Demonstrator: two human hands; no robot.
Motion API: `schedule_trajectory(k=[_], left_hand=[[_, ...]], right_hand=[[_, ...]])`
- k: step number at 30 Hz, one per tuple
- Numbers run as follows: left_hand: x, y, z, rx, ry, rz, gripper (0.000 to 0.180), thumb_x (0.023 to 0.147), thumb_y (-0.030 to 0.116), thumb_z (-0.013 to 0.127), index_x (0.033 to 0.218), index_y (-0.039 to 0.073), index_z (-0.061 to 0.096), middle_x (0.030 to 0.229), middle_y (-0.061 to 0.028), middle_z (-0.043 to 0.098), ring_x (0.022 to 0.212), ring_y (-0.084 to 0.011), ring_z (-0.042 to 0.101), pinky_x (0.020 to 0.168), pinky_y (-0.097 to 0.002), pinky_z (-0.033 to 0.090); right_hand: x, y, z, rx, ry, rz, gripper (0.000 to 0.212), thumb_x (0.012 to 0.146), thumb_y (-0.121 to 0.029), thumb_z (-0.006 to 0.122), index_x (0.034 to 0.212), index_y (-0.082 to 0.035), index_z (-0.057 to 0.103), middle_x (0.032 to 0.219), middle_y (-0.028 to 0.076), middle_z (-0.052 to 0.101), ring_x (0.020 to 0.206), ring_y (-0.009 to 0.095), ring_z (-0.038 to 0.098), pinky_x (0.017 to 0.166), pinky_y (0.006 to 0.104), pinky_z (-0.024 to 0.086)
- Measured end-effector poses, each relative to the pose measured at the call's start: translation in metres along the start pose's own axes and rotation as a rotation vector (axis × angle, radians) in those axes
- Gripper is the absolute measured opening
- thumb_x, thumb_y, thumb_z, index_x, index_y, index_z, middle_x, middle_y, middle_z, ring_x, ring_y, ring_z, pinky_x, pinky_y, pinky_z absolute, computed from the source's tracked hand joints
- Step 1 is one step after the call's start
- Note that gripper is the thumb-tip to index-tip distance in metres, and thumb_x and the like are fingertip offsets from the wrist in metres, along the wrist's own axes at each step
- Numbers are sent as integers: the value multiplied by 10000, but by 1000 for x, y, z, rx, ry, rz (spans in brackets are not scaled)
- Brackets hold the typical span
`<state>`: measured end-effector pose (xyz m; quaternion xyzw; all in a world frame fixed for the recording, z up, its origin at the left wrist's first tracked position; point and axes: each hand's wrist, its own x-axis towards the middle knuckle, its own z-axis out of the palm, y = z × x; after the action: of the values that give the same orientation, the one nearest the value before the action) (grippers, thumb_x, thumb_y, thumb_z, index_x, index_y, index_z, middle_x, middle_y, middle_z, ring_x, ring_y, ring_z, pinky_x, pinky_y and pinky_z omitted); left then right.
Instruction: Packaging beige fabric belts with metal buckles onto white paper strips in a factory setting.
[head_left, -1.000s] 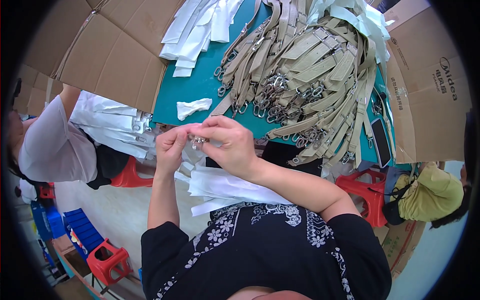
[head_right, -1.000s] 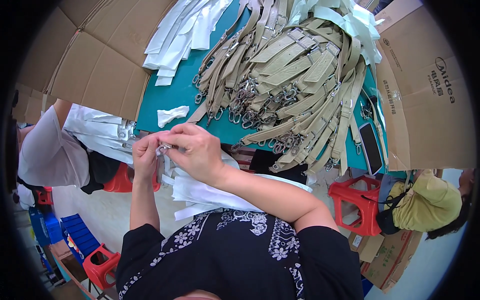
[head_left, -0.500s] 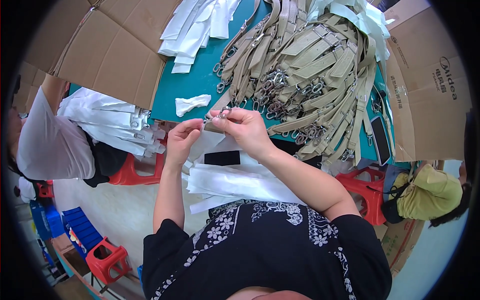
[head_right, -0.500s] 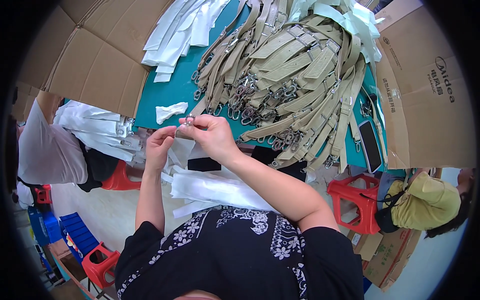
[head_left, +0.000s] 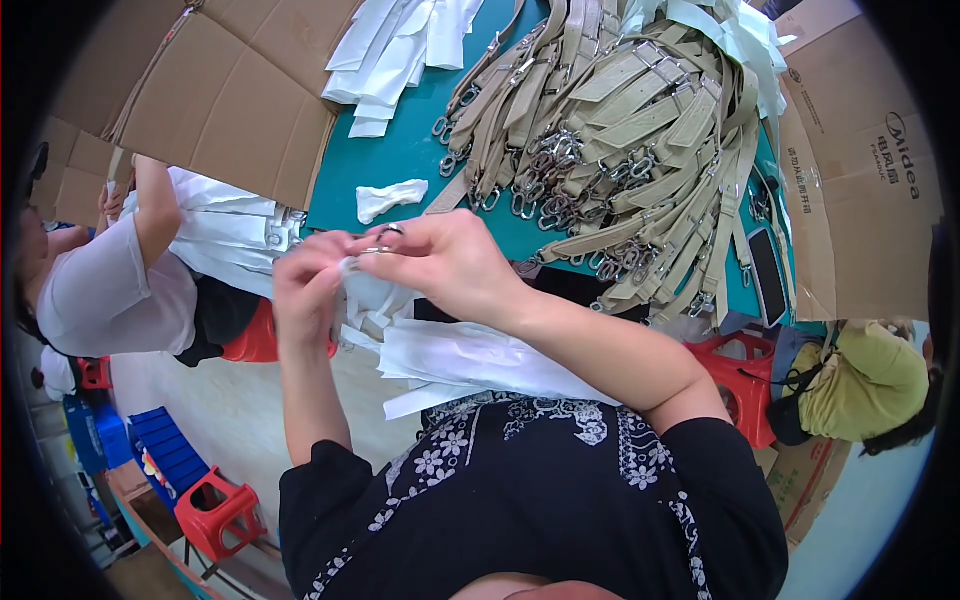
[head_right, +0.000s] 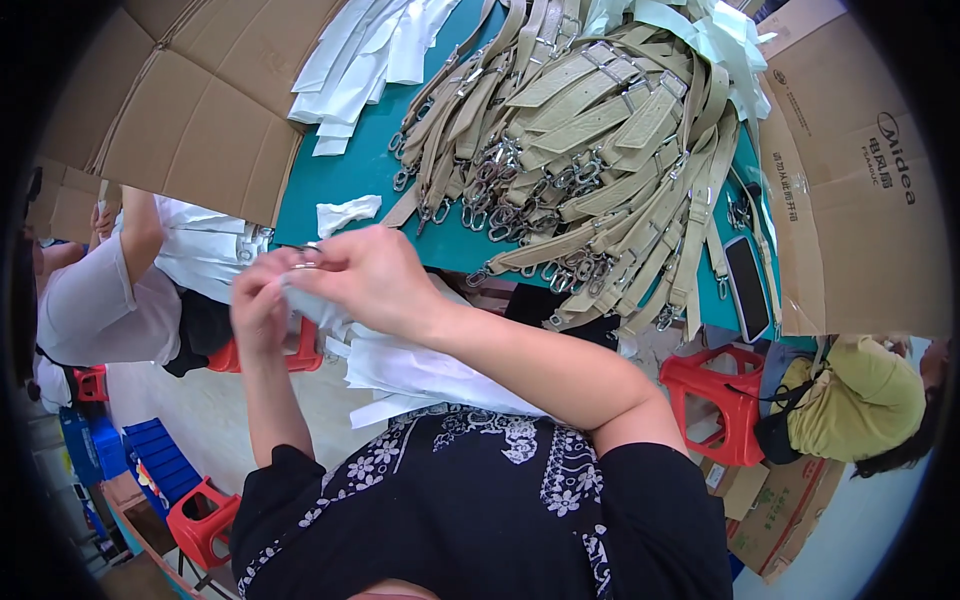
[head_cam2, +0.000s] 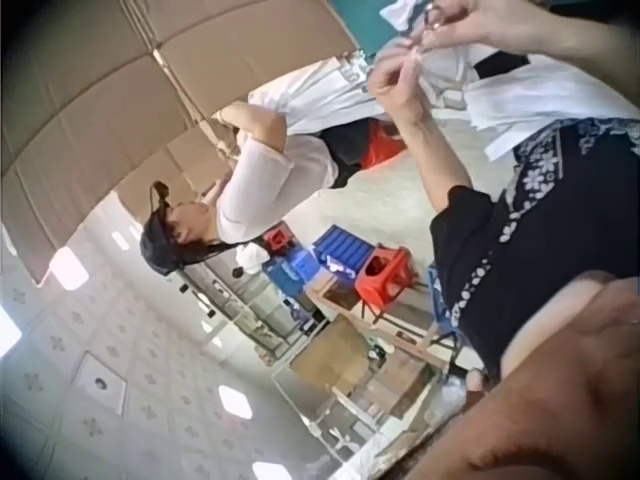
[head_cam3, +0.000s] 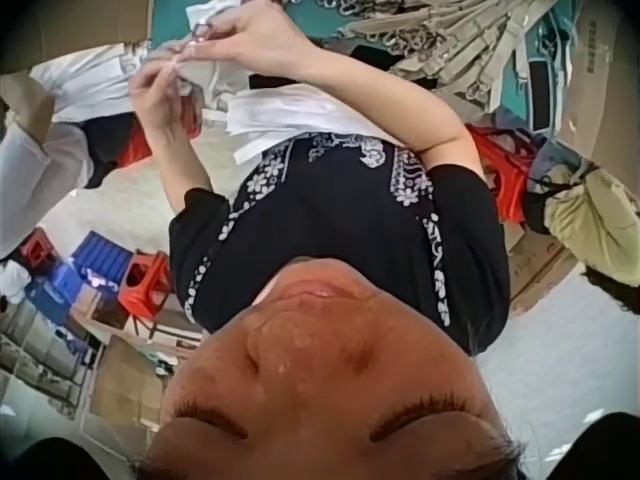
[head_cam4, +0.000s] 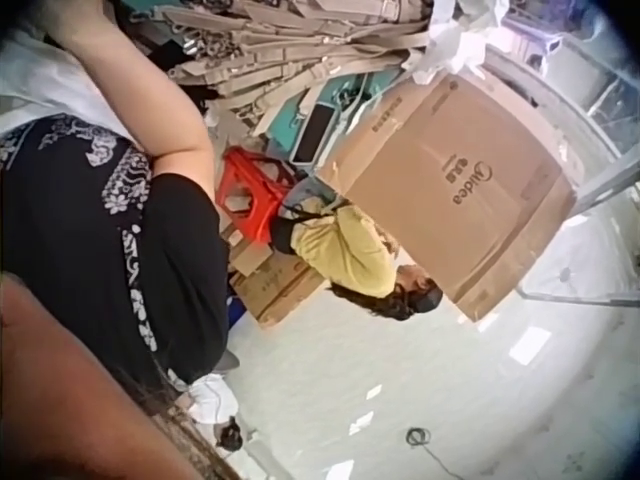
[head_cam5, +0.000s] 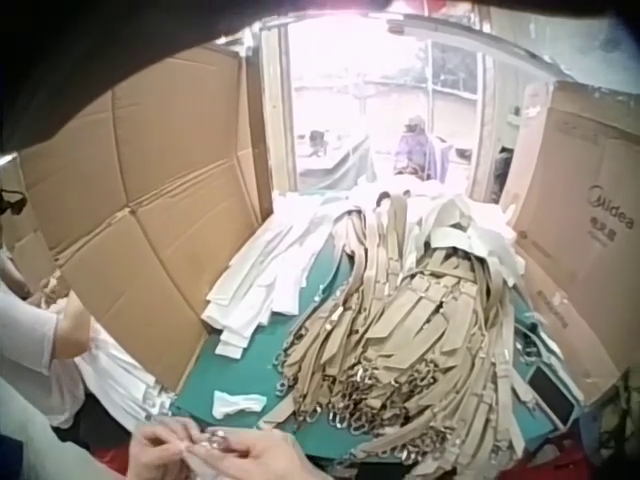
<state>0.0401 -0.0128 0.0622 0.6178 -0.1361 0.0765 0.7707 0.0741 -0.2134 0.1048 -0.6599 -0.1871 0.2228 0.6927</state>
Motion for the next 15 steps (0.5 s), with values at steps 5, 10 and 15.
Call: schedule_trajectory(k=[5,10,15], left_hand=[[-3,121,-3,457,94,275,151,724,136,610,664,37,513,737,-64,514,755,-169,501,885,-367,343],[32,156,13,583,-61,177,61,770,51,581,746,17,537,807,-40,504,799,-116,466,737,-233,346],[48,70,41,326,-80,-181,47,757,24,612,730,14,576,769,-4,524,692,-63,464,622,-185,354]], right_hand=[[9,-66,22,435,-251,-21,190,791,-168,659,857,9,642,818,48,638,730,67,566,628,217,468],[16,-87,9,463,-297,-69,203,822,-182,620,930,-17,575,814,51,613,703,106,596,647,239,504],[3,-34,-32,142,-104,-62,168,838,-170,603,917,-27,567,744,24,573,660,61,520,603,211,433]])
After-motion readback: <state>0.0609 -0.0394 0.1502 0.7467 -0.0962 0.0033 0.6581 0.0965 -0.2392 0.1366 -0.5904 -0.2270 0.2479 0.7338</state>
